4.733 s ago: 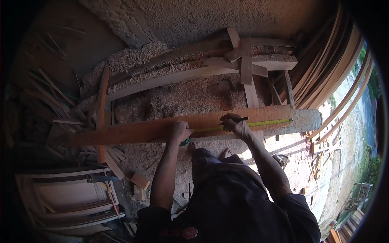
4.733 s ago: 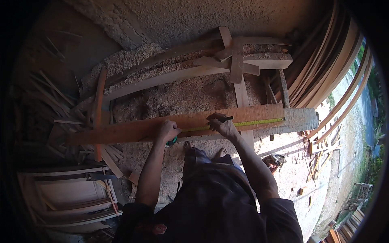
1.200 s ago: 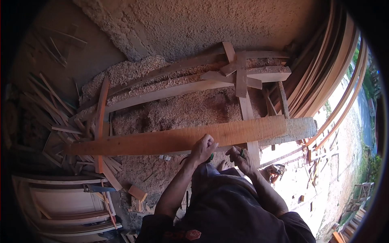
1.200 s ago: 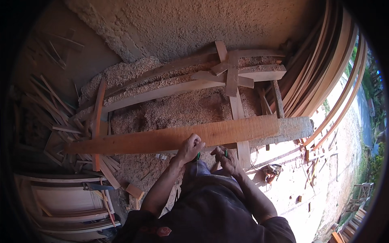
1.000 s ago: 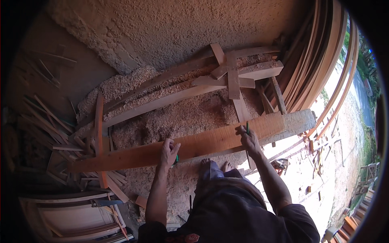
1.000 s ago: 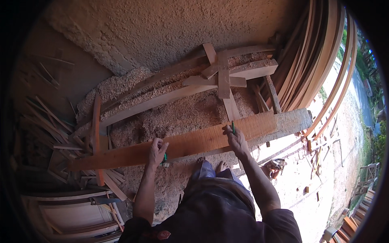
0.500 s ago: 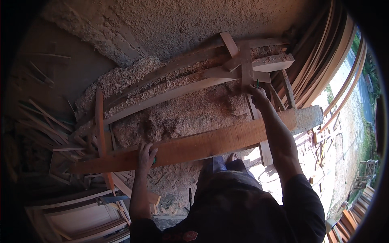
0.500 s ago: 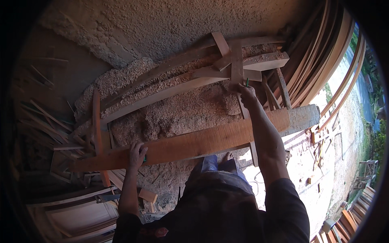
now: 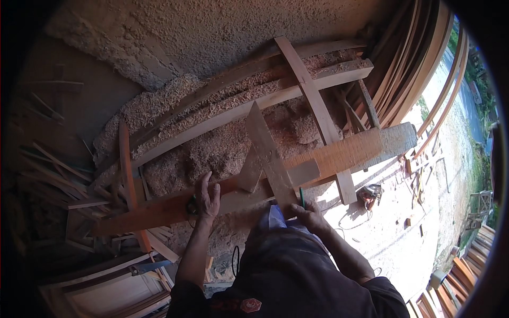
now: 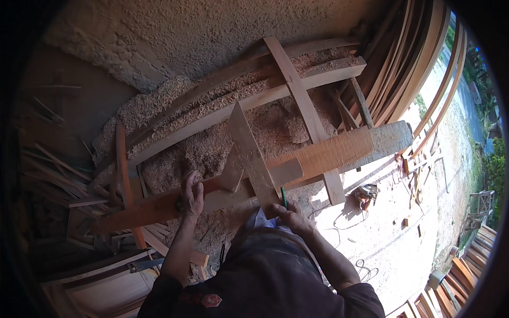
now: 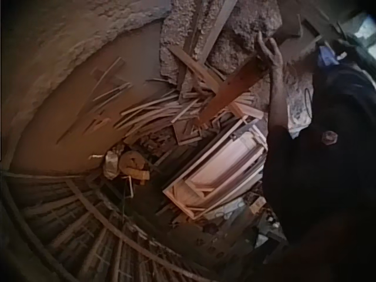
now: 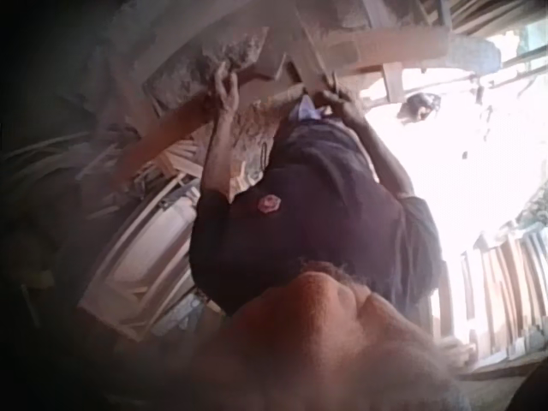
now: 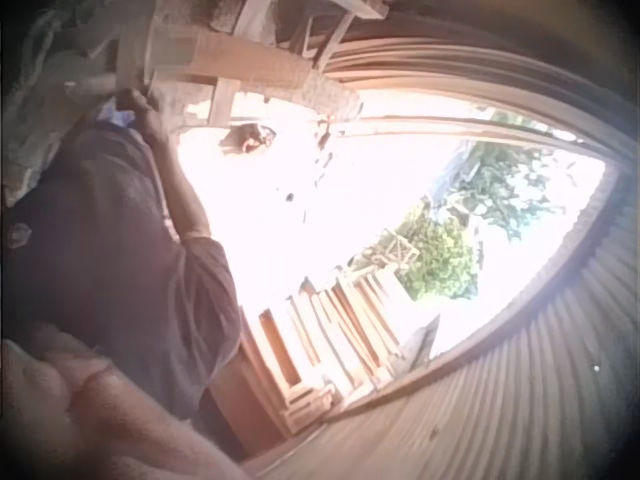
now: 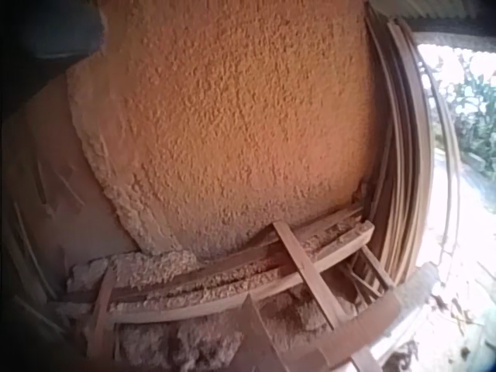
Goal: The person measures, marks, and cuts a wooden board using a tape measure, a pencil, and a circular saw.
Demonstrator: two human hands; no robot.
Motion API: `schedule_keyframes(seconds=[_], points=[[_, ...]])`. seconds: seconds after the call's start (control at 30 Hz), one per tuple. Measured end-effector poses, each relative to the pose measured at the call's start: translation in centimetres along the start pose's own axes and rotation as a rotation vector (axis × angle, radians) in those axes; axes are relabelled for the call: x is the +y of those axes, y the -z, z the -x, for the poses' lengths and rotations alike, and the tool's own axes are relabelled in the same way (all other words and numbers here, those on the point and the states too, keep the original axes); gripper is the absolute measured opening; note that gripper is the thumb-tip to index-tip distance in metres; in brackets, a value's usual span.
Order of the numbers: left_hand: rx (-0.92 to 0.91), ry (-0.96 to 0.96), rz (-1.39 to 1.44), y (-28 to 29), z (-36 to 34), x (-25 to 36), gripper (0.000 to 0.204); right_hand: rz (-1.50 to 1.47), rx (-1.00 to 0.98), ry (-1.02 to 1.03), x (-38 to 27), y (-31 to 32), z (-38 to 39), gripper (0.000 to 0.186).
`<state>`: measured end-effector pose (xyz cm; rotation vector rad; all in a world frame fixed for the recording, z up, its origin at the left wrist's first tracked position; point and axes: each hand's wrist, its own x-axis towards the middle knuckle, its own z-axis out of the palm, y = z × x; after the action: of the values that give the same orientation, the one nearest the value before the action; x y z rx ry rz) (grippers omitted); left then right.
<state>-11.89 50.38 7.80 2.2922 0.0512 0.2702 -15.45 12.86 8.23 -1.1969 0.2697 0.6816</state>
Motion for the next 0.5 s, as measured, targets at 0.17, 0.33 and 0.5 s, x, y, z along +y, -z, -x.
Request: schedule_keyframes(seconds=[0.17, 0.33, 0.5], points=[[-0.254, -0.185, -0.188, -1.0, 0.2, 2.6, 0.101, -0.080, -0.144, -0.165, 5.1, -1.9, 4.7, 0.023], [-0.525, -0.097, -0.538, -3.1, 1.8, 3.4, 0.130, -0.017, -0.152, -0.010, 11.4, -2.8, 4.0, 0.025], [-0.599, -0.076, -0.625, -5.1, 0.9, 3.9, 0.134, -0.105, -0.019, -0.015, 11.4, -3.8, 3.6, 0.026]])
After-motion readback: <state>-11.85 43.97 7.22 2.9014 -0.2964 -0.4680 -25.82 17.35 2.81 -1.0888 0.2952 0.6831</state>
